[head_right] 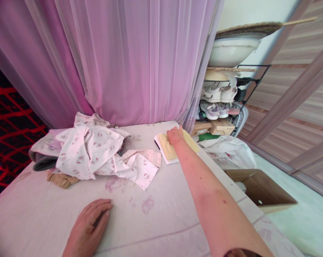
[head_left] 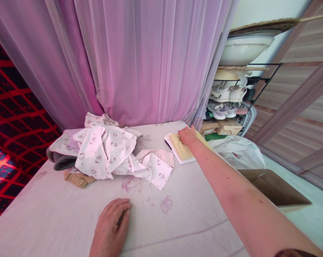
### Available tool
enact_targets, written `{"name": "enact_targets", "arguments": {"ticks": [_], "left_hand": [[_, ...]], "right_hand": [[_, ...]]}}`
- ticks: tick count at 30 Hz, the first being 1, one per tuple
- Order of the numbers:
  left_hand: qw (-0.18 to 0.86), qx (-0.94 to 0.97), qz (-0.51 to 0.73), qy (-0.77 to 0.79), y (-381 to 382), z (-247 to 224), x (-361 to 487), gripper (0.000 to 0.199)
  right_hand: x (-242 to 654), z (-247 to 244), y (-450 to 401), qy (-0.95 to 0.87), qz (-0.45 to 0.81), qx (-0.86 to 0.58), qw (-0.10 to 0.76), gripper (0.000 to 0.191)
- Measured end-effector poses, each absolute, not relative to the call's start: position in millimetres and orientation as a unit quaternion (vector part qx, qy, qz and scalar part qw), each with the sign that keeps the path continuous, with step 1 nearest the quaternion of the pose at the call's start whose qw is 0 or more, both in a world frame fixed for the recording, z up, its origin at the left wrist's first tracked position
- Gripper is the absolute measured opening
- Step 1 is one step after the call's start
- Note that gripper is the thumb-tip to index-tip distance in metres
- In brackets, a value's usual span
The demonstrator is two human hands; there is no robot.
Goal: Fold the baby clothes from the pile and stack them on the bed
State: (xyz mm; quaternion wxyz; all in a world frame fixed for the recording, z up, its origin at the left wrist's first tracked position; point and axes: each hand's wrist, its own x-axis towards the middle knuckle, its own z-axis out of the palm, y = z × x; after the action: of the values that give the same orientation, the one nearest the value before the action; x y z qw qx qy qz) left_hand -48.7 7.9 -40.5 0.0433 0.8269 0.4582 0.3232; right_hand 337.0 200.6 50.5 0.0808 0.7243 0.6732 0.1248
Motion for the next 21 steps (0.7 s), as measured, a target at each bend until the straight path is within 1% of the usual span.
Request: {"name": "enact_targets", "arguments": {"ticks": [5, 11, 21], "left_hand": [[0.046, 0.827, 0.323, 0.459, 8.2, -39.9, -48.4, 0.020], [0.049, 0.828, 0.319, 0.458, 8.0, -38.5, -49.0, 0.020], [0.051, 0.829, 0.315, 0.460, 8.5, -40.1, -49.0, 0.019]], "right_hand": [[338.1, 42.5, 192.5, 0.682, 0.137, 0.715, 0.064, 0.036], [345.4, 51.3, 185.5, 0.701, 0.149, 0.695, 0.059, 0.036], [356.7, 48.0, 190.3, 0.737, 0.213, 0.640, 0.042, 0.033]]}}
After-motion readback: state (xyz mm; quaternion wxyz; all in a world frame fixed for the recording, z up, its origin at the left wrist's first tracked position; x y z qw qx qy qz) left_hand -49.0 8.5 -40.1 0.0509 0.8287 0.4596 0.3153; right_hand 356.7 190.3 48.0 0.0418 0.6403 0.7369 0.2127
